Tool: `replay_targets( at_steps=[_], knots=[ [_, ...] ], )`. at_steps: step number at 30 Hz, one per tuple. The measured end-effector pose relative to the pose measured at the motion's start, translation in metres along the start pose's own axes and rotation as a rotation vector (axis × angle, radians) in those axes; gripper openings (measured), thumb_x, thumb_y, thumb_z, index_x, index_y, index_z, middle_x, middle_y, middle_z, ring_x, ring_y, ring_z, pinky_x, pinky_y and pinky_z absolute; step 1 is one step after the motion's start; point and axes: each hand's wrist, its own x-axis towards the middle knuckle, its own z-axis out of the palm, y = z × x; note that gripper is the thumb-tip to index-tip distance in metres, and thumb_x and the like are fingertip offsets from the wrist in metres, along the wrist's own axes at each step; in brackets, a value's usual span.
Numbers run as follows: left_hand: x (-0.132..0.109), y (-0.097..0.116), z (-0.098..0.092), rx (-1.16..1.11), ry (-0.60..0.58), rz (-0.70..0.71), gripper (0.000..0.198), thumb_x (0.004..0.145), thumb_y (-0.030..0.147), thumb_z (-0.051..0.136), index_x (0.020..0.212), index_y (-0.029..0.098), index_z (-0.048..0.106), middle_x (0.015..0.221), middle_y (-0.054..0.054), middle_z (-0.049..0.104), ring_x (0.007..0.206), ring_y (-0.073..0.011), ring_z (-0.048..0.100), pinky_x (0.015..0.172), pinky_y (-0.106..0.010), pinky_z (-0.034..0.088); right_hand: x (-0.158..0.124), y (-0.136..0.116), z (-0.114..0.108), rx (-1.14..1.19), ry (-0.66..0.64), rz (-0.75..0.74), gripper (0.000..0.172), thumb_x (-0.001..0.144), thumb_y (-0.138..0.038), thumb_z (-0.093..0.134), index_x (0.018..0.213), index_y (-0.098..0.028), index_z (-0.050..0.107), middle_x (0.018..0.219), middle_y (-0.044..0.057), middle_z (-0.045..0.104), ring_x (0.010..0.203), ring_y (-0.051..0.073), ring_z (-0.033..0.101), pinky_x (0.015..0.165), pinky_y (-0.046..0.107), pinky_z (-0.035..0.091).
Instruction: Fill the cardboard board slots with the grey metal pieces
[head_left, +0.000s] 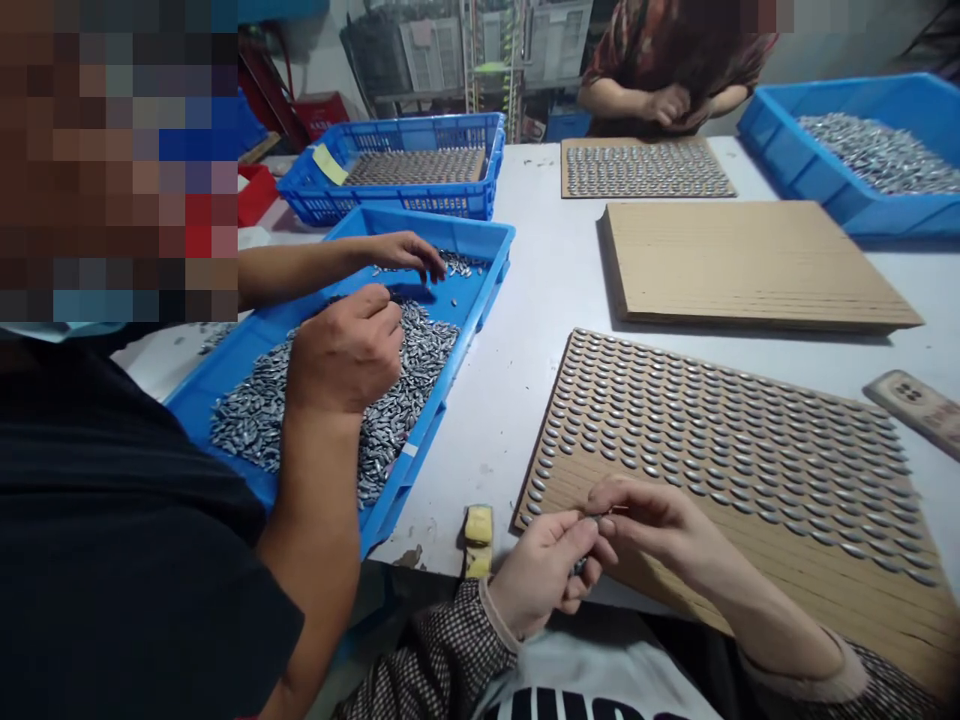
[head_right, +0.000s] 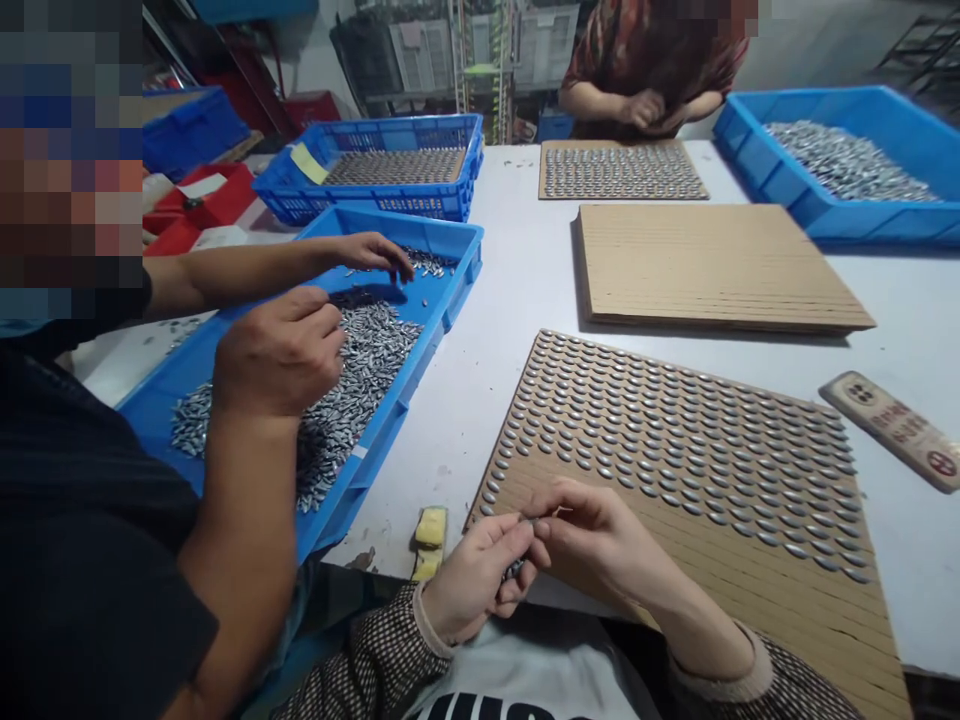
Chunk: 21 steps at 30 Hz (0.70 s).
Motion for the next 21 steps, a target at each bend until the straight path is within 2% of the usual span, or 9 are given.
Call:
replay_targets(
  at_steps=[4,7,10,13,15,17,19,21],
  knots=[
    [0.001,0.001,0.007,-0.036,-0.024,-0.002,0.042,0.082,0.057,0.056,0.079,0.015,0.058,0.056,0.005,0.045,0.037,-0.0025,0.030,0.033,-0.017,0.014,-0.003,0.012,0.010,0.286,0.111,0.044,0.019,0.076,-0.036,0.075,0.087,-0.022,0.070,0.097,0.006,0.068,0.077,0.018,0.066,0.066,0.032,0.057],
    [-0.001,0.005,0.011,-0.171,0.002,-0.036,0.036,0.082,0.052,0.058,0.085,0.016,0.058,0.061,0.004,0.047,0.038,-0.0017,0.030,0.034,-0.016,0.011,-0.007,0.015,0.013,0.308,0.222,0.030,0.019,0.079,-0.037,0.072,0.090,-0.021,0.068,0.096,0.008,0.070,0.077,0.019,0.067,0.064,0.033,0.058],
    [-0.007,0.014,0.014,-0.392,0.066,-0.005,0.030,0.083,0.046,0.059,0.090,0.016,0.058,0.068,0.002,0.051,0.042,-0.0029,0.037,0.035,-0.015,0.012,-0.010,0.015,0.004,0.056,0.415,-0.047,0.019,0.086,-0.036,0.065,0.098,-0.021,0.065,0.094,0.009,0.071,0.085,0.020,0.067,0.070,0.032,0.057],
    [-0.010,0.016,0.015,-0.514,0.193,0.173,0.029,0.084,0.045,0.056,0.092,0.016,0.059,0.077,-0.002,0.056,0.055,-0.0085,0.051,0.037,-0.017,0.025,-0.006,0.022,-0.008,-0.376,0.443,-0.178,0.020,0.091,-0.032,0.057,0.105,-0.021,0.065,0.097,0.009,0.069,0.088,0.020,0.066,0.069,0.030,0.056],
    [-0.009,0.012,0.015,-0.543,0.209,0.114,0.027,0.084,0.041,0.056,0.092,0.015,0.059,0.078,-0.003,0.056,0.057,-0.0092,0.053,0.038,-0.017,0.028,0.001,0.032,-0.011,-0.679,0.413,-0.294,0.022,0.094,-0.028,0.050,0.109,-0.022,0.065,0.100,0.009,0.068,0.088,0.020,0.065,0.069,0.031,0.055],
    [-0.008,0.005,0.015,-0.556,0.196,0.001,0.024,0.083,0.036,0.058,0.092,0.015,0.058,0.075,-0.001,0.054,0.051,-0.0063,0.048,0.037,-0.016,0.024,0.009,0.042,-0.010,-0.935,0.413,-0.379,0.025,0.096,-0.023,0.044,0.111,-0.020,0.064,0.098,0.010,0.067,0.087,0.020,0.064,0.071,0.032,0.054],
    [-0.007,0.000,0.015,-0.533,0.192,-0.014,0.021,0.082,0.034,0.058,0.094,0.016,0.057,0.073,0.001,0.053,0.047,-0.0047,0.044,0.037,-0.016,0.020,0.017,0.050,-0.007,-1.081,0.429,-0.409,0.026,0.097,-0.020,0.041,0.109,-0.018,0.064,0.094,0.009,0.067,0.085,0.020,0.063,0.072,0.032,0.052],
    [-0.007,-0.002,0.016,-0.484,0.188,0.012,0.019,0.083,0.034,0.058,0.094,0.019,0.054,0.073,0.001,0.054,0.047,-0.0052,0.044,0.038,-0.016,0.020,0.024,0.055,-0.005,-1.131,0.415,-0.399,0.025,0.096,-0.018,0.041,0.106,-0.018,0.064,0.092,0.009,0.067,0.084,0.020,0.062,0.074,0.032,0.051]
  ],
)
